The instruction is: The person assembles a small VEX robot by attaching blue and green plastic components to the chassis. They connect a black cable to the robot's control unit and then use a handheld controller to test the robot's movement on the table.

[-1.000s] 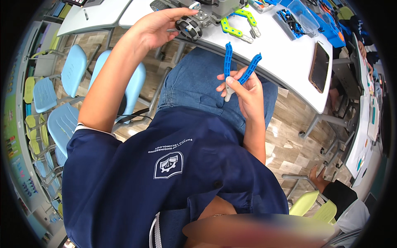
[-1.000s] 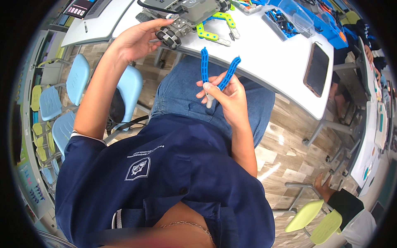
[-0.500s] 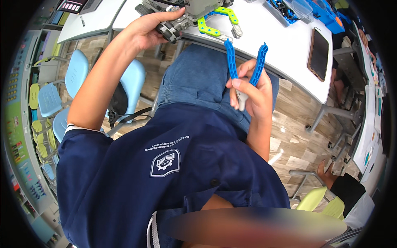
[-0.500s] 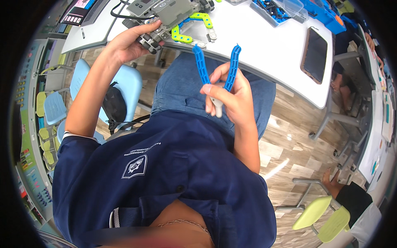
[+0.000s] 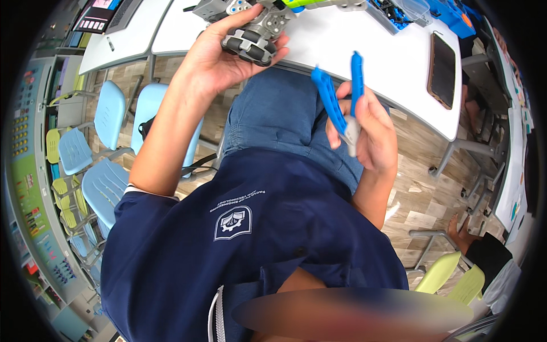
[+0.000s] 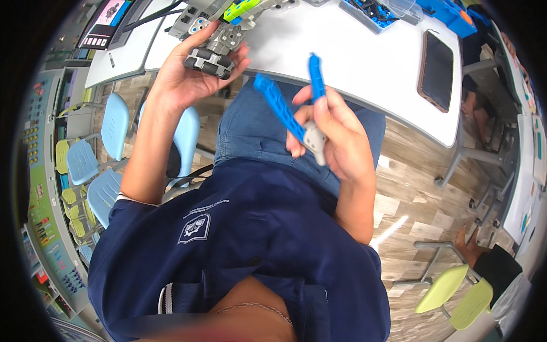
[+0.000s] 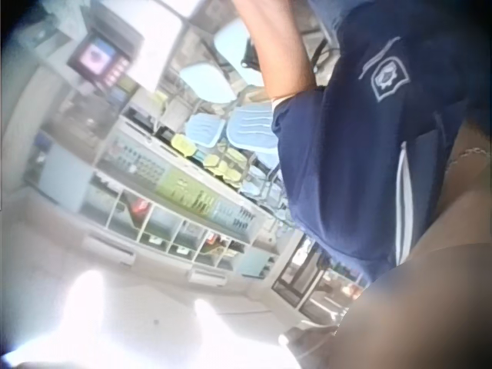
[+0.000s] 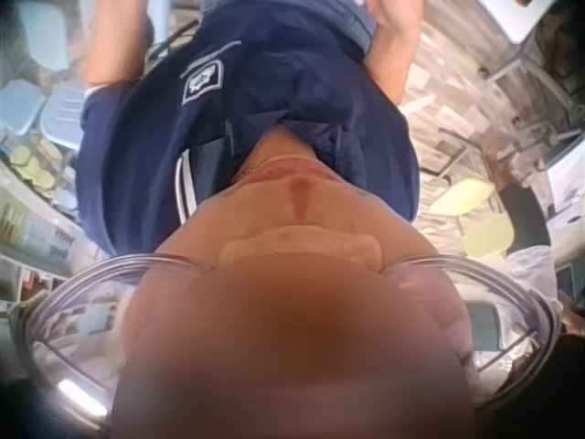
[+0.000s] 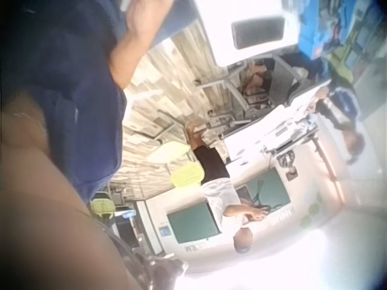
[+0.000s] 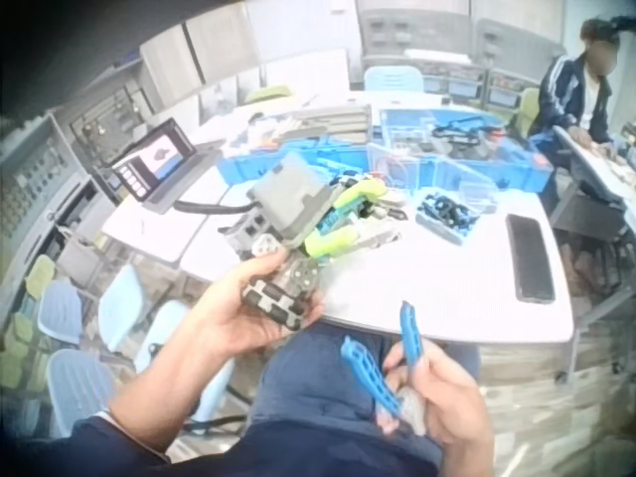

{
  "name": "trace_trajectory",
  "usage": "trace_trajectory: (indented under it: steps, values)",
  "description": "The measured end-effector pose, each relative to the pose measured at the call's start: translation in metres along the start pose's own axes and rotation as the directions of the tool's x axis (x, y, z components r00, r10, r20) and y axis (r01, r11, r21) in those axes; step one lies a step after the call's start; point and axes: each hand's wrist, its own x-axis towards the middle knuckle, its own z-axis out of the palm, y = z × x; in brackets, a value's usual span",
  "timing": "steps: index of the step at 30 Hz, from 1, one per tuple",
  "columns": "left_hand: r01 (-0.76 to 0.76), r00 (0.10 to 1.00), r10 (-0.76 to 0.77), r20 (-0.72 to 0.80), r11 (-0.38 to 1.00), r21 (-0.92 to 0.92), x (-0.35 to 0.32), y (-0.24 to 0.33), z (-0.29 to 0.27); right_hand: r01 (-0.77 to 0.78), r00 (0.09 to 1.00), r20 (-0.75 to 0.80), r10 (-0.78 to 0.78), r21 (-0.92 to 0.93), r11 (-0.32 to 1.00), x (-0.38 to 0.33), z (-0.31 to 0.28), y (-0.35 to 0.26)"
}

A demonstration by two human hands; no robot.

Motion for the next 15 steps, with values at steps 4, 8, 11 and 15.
trace_trajectory:
  steps: [4, 8, 11, 15]
  values:
    - [0.048, 0.998, -0.043, 0.050, 0.994, -0.102, -0.007, -0.011, 0.011, -0.235, 0.955, 0.240, 0.174, 0.253, 0.939, 0.017, 0.002, -0.002]
    - [0.076, 0.992, -0.060, 0.108, 0.985, -0.156, -0.009, -0.019, 0.017, -0.318, 0.910, 0.393, 0.133, 0.455, 0.832, 0.038, 0.005, 0.006]
    - [0.087, 0.986, -0.064, 0.157, 0.986, -0.145, -0.009, -0.020, 0.019, -0.341, 0.892, 0.442, 0.095, 0.520, 0.783, 0.043, 0.006, 0.007]
    - [0.150, 0.958, -0.104, 0.268, 0.976, -0.157, -0.006, -0.022, 0.021, -0.429, 0.836, 0.542, 0.080, 0.557, 0.711, 0.046, 0.004, 0.004]
